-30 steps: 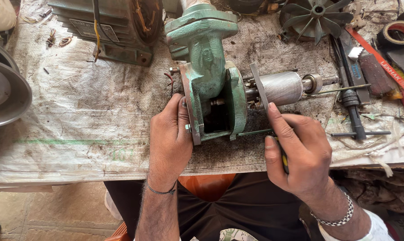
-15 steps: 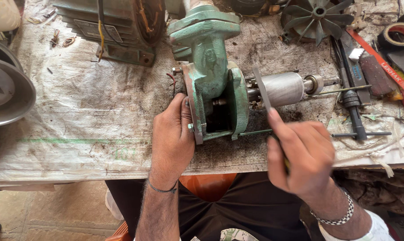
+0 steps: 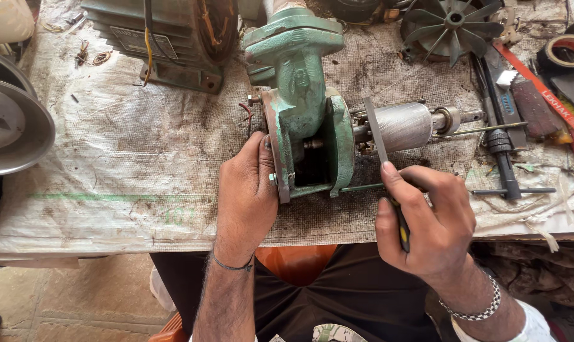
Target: The person holds a green pump assembly on a workbench and uses a flat file to file the cylindrical metal rotor shaft extending from it, steadying the pump with the other hand. They occasionally reposition the file and continue filing the rotating metal cylinder throughout the episode.
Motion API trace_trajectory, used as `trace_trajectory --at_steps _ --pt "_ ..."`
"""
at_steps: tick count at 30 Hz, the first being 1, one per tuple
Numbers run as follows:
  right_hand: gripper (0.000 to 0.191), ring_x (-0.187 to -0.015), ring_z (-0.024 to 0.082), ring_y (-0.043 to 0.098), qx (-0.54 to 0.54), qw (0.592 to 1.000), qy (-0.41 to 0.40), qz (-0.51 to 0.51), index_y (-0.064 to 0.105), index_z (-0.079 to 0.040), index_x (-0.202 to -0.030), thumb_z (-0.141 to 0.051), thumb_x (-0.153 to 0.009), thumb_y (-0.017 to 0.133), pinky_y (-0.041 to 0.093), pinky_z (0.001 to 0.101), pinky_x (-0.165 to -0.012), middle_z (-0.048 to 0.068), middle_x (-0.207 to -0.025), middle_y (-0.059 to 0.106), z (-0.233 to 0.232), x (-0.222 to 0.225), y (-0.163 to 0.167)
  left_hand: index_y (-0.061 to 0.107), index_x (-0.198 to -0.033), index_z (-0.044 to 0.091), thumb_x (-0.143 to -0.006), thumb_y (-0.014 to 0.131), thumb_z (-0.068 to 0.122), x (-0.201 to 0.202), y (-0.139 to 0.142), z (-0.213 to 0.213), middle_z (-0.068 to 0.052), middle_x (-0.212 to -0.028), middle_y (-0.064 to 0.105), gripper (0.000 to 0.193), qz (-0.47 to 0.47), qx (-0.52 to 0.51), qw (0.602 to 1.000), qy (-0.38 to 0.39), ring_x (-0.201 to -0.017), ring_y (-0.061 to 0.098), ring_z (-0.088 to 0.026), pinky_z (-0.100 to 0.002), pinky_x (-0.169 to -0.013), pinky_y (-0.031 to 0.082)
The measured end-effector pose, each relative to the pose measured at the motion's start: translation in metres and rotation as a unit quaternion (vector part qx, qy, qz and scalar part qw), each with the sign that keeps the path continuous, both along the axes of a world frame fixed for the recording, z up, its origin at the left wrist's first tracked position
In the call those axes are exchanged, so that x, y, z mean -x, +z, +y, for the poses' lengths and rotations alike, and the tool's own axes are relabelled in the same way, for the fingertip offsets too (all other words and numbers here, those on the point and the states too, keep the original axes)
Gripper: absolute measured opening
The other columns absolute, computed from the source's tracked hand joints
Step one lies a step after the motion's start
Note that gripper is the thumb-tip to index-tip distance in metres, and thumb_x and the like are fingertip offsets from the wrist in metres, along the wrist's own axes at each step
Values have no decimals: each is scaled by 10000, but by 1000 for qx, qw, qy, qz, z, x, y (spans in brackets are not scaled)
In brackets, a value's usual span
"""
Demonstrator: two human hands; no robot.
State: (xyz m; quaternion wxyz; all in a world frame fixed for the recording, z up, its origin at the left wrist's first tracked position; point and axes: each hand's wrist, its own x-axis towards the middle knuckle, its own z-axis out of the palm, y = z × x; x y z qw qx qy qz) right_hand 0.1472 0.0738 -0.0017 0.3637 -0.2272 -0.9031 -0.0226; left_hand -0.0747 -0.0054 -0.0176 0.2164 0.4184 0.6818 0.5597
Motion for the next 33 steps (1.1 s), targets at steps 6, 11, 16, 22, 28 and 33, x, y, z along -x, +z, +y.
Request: trace_trajectory --at_steps 6,11,16,22,28,33 --pt "292 -1092 318 678 -15 998 49 21 701 9 -1168 -8 -879 667 551 443 -971 170 -1180 678 1 -2 -2 570 -882 20 -1115 415 180 -1 -1 -1 -71 -584 588 322 -9 8 1000 1 -496 558 -139 -347 -455 443" --pt "284 -988 354 691 -33 998 54 -14 729 5 -1047 -14 -769 676 542 473 -900 206 -1122 661 3 -4 -3 571 -894 18 -1121 415 181 -1 -1 -2 -75 -587 581 320 3 7 1000 2 -500 549 -142 -347 -459 436" --pt "306 -837 295 631 -17 995 94 0 745 -8 -1035 -51 -740 677 534 429 -788 211 -1186 660 5 -7 -1 580 -920 14 -1117 412 174 0 0 -2 -71 -592 592 304 -5 4 1000 -6 -504 570 -137 -338 -462 446" --pt "278 -805 308 642 -38 996 72 -47 761 -16 -1042 -50 -776 691 524 444 -750 222 -1195 624 7 -1 -4 590 -936 20 -1107 411 166 0 0 -1 -76 -609 606 287 6 14 1000 -6 -518 581 -136 -338 -457 454" --pt "264 -741 266 599 -34 994 106 -2 742 3 -1049 -30 -795 677 498 413 -683 214 -1218 625 7 -5 -5 573 -894 6 -1113 421 173 0 2 0 -90 -598 595 314 6 28 1000 1 -509 565 -146 -351 -463 445" --pt "276 -665 322 591 -46 996 56 -51 767 14 -1014 -36 -756 684 466 428 -589 241 -1140 632 7 -7 -7 587 -914 21 -1108 412 180 -1 3 -2 -73 -591 600 306 2 17 1000 0 -494 573 -138 -342 -459 448"
